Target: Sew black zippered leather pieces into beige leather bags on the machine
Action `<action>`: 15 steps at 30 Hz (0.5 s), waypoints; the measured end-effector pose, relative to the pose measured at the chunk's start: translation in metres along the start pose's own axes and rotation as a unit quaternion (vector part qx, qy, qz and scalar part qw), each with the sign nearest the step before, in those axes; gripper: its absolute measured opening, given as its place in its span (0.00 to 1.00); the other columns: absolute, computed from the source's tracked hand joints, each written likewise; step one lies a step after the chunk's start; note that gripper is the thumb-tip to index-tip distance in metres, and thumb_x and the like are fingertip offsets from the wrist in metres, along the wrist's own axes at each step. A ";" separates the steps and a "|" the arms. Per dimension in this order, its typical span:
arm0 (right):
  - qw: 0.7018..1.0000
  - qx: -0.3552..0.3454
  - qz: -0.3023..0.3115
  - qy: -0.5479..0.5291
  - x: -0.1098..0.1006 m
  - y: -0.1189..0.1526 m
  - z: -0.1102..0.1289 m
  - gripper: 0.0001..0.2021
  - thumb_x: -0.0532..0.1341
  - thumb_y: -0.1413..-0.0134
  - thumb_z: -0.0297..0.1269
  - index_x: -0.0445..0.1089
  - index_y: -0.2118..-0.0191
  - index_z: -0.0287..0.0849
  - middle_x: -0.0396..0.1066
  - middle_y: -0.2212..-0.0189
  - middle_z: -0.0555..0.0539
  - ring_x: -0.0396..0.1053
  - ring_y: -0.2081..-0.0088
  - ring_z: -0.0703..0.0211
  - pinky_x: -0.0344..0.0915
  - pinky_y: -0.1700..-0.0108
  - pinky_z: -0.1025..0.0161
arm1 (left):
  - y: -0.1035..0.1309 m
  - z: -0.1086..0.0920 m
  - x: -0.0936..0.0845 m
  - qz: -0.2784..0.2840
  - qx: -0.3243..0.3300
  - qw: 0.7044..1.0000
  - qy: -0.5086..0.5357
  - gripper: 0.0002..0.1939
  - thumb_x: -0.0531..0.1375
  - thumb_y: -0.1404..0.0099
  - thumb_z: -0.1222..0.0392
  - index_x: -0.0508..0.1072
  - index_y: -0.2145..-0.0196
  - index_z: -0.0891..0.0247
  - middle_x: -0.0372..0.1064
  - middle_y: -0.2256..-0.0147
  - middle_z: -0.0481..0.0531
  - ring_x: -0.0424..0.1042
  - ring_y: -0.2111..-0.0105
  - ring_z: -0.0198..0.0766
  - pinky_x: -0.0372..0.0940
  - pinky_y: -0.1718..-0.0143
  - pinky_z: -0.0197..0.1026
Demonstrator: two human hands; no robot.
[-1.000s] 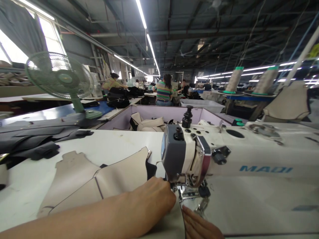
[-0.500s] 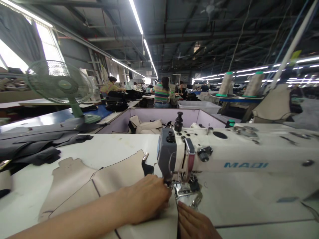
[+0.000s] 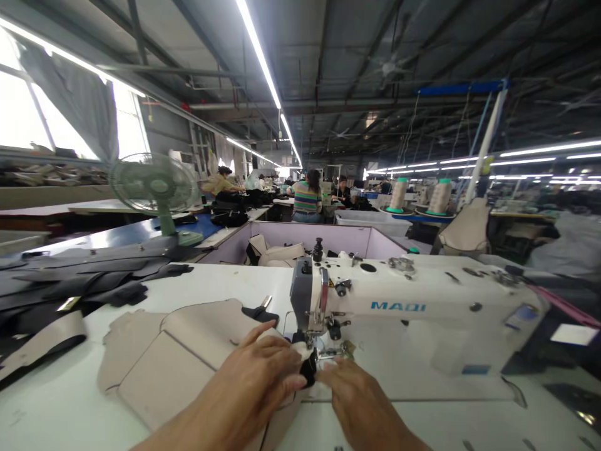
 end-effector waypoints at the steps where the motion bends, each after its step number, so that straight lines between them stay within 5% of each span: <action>1: 0.999 0.038 0.022 -0.015 -0.010 -0.004 0.000 0.17 0.49 0.47 0.21 0.72 0.61 0.43 0.74 0.67 0.49 0.72 0.62 0.60 0.68 0.55 0.67 | 0.000 -0.005 0.000 -0.012 -0.011 1.000 -0.007 0.11 0.51 0.29 0.55 0.72 0.56 0.55 0.73 0.60 0.48 0.69 0.55 0.39 0.47 0.39 0.50; 5: 0.980 0.147 0.126 -0.036 -0.045 -0.013 -0.002 0.13 0.49 0.42 0.27 0.70 0.65 0.44 0.71 0.69 0.49 0.71 0.66 0.60 0.69 0.62 0.65 | -0.016 0.003 0.001 -0.059 -0.129 0.984 -0.108 0.14 0.55 0.32 0.49 0.74 0.61 0.60 0.72 0.61 0.56 0.67 0.55 0.49 0.59 0.51 0.52; 8: 0.976 0.172 0.135 -0.014 -0.061 -0.010 -0.008 0.10 0.50 0.37 0.33 0.68 0.66 0.43 0.69 0.69 0.48 0.71 0.68 0.59 0.68 0.65 0.65 | -0.027 0.013 0.011 -0.023 -0.181 0.973 -0.140 0.16 0.56 0.33 0.50 0.76 0.65 0.66 0.72 0.62 0.61 0.69 0.57 0.52 0.62 0.56 0.51; 11: 0.968 0.211 0.126 -0.047 -0.049 -0.002 -0.014 0.14 0.50 0.35 0.37 0.68 0.69 0.43 0.69 0.72 0.49 0.70 0.72 0.61 0.67 0.70 0.67 | -0.023 0.002 0.027 0.037 -0.129 0.987 -0.093 0.19 0.50 0.30 0.49 0.76 0.67 0.61 0.74 0.67 0.55 0.73 0.65 0.44 0.65 0.61 0.43; 15: 0.950 0.259 0.130 -0.114 -0.005 -0.002 -0.007 0.13 0.51 0.34 0.37 0.71 0.62 0.38 0.73 0.70 0.48 0.69 0.79 0.65 0.65 0.78 0.72 | -0.003 -0.018 0.040 0.020 -0.091 0.991 -0.099 0.17 0.56 0.34 0.50 0.70 0.52 0.61 0.72 0.56 0.57 0.70 0.56 0.49 0.63 0.52 0.49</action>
Point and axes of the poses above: each hand's wrist, its own y-axis away from the middle knuckle, its own x-axis out of the palm, z = x × y, the point moved 4 cm from there along -y, towards the middle knuckle
